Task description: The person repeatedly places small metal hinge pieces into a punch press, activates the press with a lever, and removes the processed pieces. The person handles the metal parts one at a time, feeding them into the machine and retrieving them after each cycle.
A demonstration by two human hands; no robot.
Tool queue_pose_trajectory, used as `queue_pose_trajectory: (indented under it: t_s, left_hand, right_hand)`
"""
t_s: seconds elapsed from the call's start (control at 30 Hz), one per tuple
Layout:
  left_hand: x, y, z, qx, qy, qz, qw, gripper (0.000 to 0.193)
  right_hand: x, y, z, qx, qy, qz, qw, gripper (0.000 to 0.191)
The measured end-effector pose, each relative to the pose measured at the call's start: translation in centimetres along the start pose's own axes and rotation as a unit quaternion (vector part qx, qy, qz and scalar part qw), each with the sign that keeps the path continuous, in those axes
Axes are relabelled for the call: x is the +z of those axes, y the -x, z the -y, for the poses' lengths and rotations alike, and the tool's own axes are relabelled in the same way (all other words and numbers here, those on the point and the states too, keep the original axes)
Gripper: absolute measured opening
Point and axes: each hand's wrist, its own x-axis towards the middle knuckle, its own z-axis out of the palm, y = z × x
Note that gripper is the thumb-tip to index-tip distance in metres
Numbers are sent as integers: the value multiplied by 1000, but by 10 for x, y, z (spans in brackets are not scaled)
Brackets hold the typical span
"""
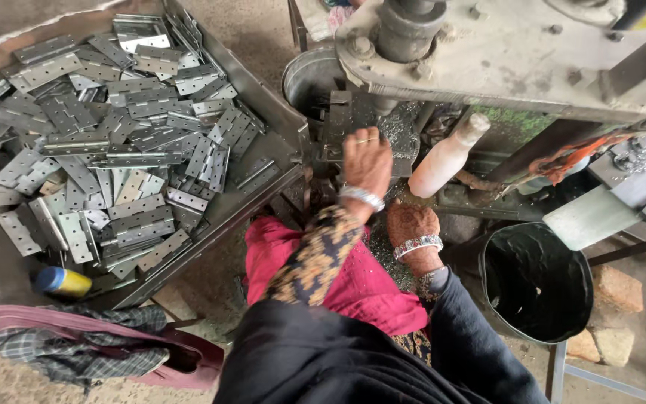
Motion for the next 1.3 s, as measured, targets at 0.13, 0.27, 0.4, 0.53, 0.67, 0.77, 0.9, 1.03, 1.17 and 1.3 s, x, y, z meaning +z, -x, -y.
queue_pose_trajectory:
  t_s: [0.13,0.27,0.4,0.53,0.67,0.77,0.9,1.03,1.17,1.3]
  left_hand:
    - [10,0,-6,-98,102,165,976,20]
    - [30,40,18,-34,72,-6,997,28]
    - [34,47,29,1,1,-13,1000,40]
    - [24,14,13,-8,-92,142,986,33]
    - [18,0,4,-6,-101,174,980,31]
    - [23,10,8,-29,-64,130,989,33]
    - [33,21,18,-52,-22,63,996,38]
    - [39,18,17,-63,12,72,995,49]
    - [37,18,13,-58,-52,115,990,55]
    - [33,26,16,-51,-56,99,992,49]
  right_hand:
    - [0,4,-4,-28,-3,7,1000,40]
    - [-1,6,0,-41,20,-19,999,33]
    - [-6,1,1,-38,27,36,998,33]
    - [-9,1,-3,-44,52,7,998,32]
    - [9,32,2,-65,26,-152,986,26]
    - [37,67,14,23,-13,-65,998,40]
    - [64,82,18,69,-35,13,997,27]
    - [67,59,0,30,-30,32,999,33]
    - [67,55,-1,13,-1,6,1000,34]
    - [76,83,17,79,-81,-55,992,40]
